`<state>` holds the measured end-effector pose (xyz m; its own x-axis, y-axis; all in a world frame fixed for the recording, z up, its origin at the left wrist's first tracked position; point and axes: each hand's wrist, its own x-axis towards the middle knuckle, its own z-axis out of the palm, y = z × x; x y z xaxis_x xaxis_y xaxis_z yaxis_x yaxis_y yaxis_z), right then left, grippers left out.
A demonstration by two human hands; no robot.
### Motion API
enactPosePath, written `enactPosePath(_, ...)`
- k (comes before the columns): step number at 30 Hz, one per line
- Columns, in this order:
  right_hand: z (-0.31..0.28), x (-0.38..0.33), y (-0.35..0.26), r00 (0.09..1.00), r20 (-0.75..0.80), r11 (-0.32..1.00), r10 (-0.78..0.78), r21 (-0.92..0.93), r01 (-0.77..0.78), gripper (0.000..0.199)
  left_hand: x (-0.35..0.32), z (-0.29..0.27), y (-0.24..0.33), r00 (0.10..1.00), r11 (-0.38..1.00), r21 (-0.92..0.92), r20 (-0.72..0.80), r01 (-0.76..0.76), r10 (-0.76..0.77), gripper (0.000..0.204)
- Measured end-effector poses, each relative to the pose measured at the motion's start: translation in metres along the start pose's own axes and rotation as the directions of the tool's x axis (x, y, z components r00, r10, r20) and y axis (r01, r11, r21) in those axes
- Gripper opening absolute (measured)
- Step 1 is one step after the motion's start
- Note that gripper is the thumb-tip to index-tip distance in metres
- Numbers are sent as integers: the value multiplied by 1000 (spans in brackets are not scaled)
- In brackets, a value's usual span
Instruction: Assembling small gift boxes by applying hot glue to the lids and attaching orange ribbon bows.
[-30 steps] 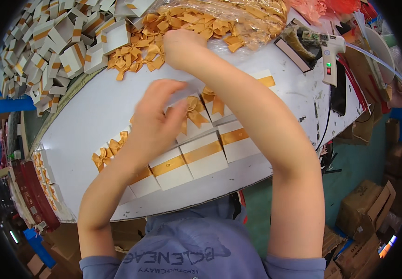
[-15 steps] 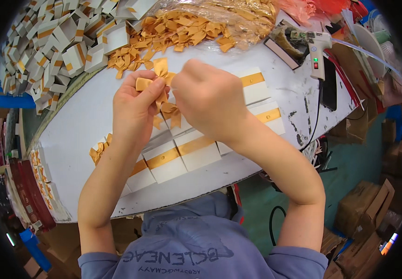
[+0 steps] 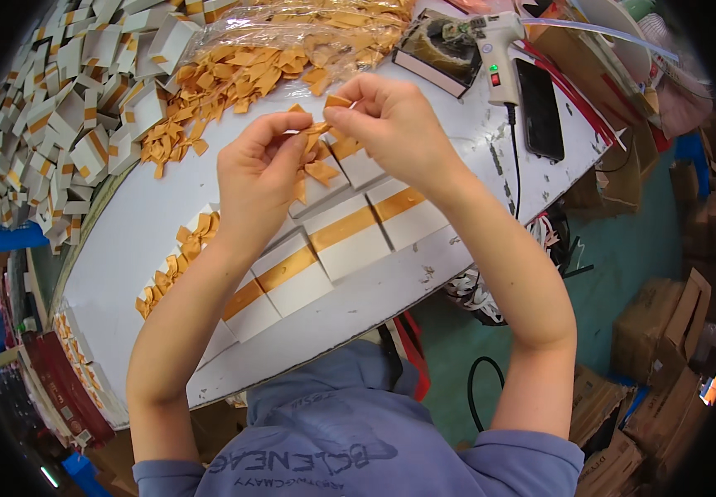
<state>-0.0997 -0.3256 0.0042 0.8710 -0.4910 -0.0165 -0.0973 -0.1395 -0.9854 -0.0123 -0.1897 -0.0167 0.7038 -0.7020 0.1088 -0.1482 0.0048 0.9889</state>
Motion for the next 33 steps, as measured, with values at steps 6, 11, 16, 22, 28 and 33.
enactPosePath(6, -31, 5, 25, 999, -14, 969, -40, -245, 35, 13, 6, 20, -6, 965, 892, 377, 167, -251, 201, 28)
enactPosePath(11, -32, 3, 39, 997, -20, 932, -79, -357, 67, 10, 3, 27, -11, 950, 782, 549, 253, -296, 182, 30)
enactPosePath(16, -30, 2, 45, 996, -60, 906, -66, -423, 35, 13, 2, 33, -9, 930, 557, 750, 339, -357, 140, 29)
enactPosePath(22, -34, 5, 34, 991, -134, 771, -20, -633, -70, 21, 0, 30, -19, 877, 423, 768, 420, -480, 233, 37)
enactPosePath(28, 14, 34, -5, 818, 11, 683, -575, -545, 487, 14, 0, 29, -13, 849, 359, 770, 494, -527, 187, 28)
enactPosePath(33, 72, 93, -9, 939, 243, 510, -243, -791, 337, 17, -8, 11, -10, 860, 516, 689, 442, -509, 257, 22)
